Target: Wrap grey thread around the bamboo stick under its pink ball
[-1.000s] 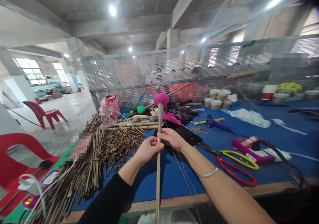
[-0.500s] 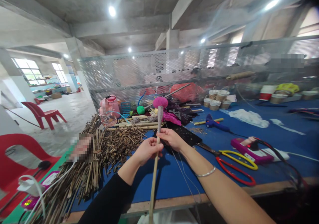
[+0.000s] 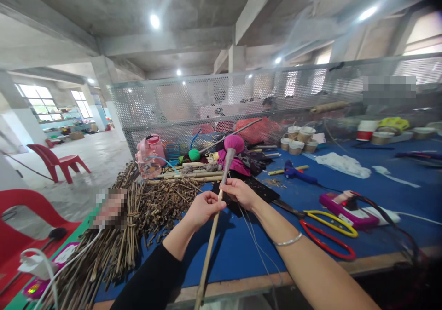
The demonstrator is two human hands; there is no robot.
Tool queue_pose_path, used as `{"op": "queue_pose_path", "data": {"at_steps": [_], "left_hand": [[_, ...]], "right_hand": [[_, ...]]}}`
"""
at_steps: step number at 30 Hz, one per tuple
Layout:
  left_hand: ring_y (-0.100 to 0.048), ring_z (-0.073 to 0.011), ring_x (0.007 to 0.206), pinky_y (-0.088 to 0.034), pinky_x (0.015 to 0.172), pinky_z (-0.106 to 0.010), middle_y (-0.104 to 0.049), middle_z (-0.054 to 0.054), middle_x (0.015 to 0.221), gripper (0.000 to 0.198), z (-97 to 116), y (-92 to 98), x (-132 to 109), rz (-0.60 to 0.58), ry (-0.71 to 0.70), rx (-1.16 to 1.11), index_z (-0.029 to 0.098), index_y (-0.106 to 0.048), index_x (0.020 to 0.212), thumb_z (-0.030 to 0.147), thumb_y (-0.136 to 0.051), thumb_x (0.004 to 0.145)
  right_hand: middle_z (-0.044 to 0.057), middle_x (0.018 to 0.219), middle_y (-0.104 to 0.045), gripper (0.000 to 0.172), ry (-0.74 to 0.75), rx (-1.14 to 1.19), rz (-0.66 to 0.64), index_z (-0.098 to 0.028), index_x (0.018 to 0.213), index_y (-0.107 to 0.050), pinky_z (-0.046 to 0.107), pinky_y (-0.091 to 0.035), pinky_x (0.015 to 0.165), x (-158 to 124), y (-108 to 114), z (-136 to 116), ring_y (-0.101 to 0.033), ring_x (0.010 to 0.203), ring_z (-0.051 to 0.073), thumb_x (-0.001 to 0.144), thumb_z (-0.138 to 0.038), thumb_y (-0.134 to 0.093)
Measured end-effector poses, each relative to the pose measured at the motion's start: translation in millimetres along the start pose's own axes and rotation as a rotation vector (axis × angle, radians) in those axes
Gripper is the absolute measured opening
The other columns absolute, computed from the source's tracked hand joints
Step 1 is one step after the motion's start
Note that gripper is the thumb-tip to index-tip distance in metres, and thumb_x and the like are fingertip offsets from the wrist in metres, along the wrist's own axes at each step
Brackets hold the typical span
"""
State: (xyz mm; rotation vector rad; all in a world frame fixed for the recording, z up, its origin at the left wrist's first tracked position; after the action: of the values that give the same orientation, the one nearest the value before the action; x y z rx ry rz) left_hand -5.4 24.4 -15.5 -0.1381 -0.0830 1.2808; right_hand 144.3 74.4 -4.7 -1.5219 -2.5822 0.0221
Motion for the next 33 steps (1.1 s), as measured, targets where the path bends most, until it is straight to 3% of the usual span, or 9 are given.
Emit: {"op": "queue_pose_path", "data": {"at_steps": [5, 9, 11, 15, 19, 23, 27, 30, 33], "left_hand": [[-0.052, -0.0060, 0.047, -0.038, 0.045, -0.017, -0.062, -0.001, 0.063, 0.038, 2.4, 0.3, -1.4, -0.041, 0.057, -0.078, 0.012, -0.057, 0.077, 0.039, -0.076, 0.058], [-0.060, -0.0096, 0.059, -0.044, 0.053, -0.020, -0.064, -0.005, 0.075, 0.043, 4.9, -3.1, -5.3, -0.147, 0.132, -0.192, 0.011, -0.060, 0.092, 0.040, -0.074, 0.062], [-0.060, -0.0108, 0.057, -0.044, 0.051, -0.020, -0.064, -0.005, 0.075, 0.045, 4.3, -2.9, -5.2, -0.103, 0.155, -0.129, 0.012, -0.059, 0.092, 0.041, -0.073, 0.061], [-0.051, -0.0072, 0.044, -0.038, 0.043, -0.018, -0.058, 0.002, 0.057, 0.046, 1.2, -0.2, -2.3, 0.061, 0.098, 0.030, 0.014, -0.056, 0.083, 0.041, -0.078, 0.053], [-0.051, -0.0067, 0.044, -0.040, 0.045, -0.018, -0.057, 0.003, 0.054, 0.042, 0.0, 1.3, -1.1, 0.077, 0.099, 0.034, 0.013, -0.055, 0.074, 0.036, -0.081, 0.050], [-0.056, -0.0070, 0.050, -0.042, 0.048, -0.017, -0.064, -0.003, 0.067, 0.037, 3.9, 2.4, -2.7, -0.040, 0.125, -0.085, 0.011, -0.060, 0.081, 0.033, -0.078, 0.057], [-0.062, -0.0111, 0.060, -0.045, 0.052, -0.019, -0.065, -0.008, 0.077, 0.040, 5.3, 1.0, -4.2, -0.159, 0.193, -0.191, 0.010, -0.061, 0.095, 0.033, -0.073, 0.064], [-0.060, -0.0114, 0.054, -0.040, 0.045, -0.018, -0.064, -0.005, 0.068, 0.040, 2.7, -0.2, -2.9, -0.048, 0.164, -0.093, 0.012, -0.058, 0.092, 0.035, -0.074, 0.063], [-0.052, -0.0079, 0.042, -0.034, 0.040, -0.016, -0.057, 0.001, 0.052, 0.038, 2.4, -0.7, -1.9, 0.066, 0.095, 0.033, 0.012, -0.055, 0.076, 0.034, -0.078, 0.056]], "right_hand": [[-0.012, 0.040, -0.027, 0.034, -0.010, 0.082, -0.034, -0.013, 0.083, -0.057, 0.021, -0.004, 0.035, -0.3, -0.7, 1.4, -0.014, 0.033, 0.003, 0.069, -0.043, -0.066], [-0.006, 0.047, -0.045, 0.034, -0.002, 0.137, -0.037, -0.014, 0.081, -0.056, 0.020, -0.013, 0.037, -1.4, -5.9, 0.1, -0.033, 0.038, 0.005, 0.066, -0.042, -0.068], [-0.003, 0.052, -0.051, 0.033, -0.005, 0.095, 0.001, -0.014, 0.075, -0.055, 0.020, -0.017, 0.038, -1.2, -8.5, -0.3, -0.040, 0.042, 0.006, 0.064, -0.041, -0.069], [-0.008, 0.042, -0.039, 0.030, 0.016, -0.035, 0.112, -0.014, 0.066, -0.054, 0.022, -0.015, 0.039, 1.1, -10.5, 1.4, -0.027, 0.037, 0.004, 0.065, -0.040, -0.069], [-0.010, 0.040, -0.033, 0.030, 0.029, -0.051, 0.117, -0.014, 0.066, -0.054, 0.023, -0.011, 0.038, 2.8, -9.1, 4.4, -0.021, 0.035, 0.003, 0.067, -0.041, -0.067], [-0.011, 0.040, -0.030, 0.034, -0.026, 0.092, 0.015, -0.014, 0.080, -0.057, 0.021, -0.006, 0.035, 1.6, -4.5, 5.0, -0.015, 0.034, 0.003, 0.066, -0.043, -0.067], [-0.007, 0.044, -0.044, 0.035, -0.047, 0.122, -0.033, -0.014, 0.078, -0.054, 0.020, -0.005, 0.035, 0.8, -4.5, 4.2, -0.021, 0.033, 0.003, 0.066, -0.045, -0.066], [-0.006, 0.045, -0.046, 0.035, -0.039, 0.043, 0.025, -0.014, 0.067, -0.051, 0.021, -0.007, 0.035, 1.8, -8.8, 4.5, -0.021, 0.033, 0.002, 0.065, -0.044, -0.068], [-0.008, 0.041, -0.038, 0.034, -0.010, 0.017, 0.075, -0.014, 0.065, -0.051, 0.022, -0.007, 0.035, 2.9, -10.1, 5.2, -0.018, 0.034, 0.002, 0.065, -0.043, -0.069]]}}
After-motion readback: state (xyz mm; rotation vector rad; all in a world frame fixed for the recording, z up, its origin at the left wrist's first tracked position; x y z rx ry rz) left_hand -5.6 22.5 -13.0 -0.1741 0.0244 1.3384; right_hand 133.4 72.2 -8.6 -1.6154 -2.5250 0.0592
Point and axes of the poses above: each hand's wrist, its own x-axis towards the middle knuckle, its own y-axis out of the back of the hand, z = x × y, the point moved 1 cm from there along x, towards the middle knuckle
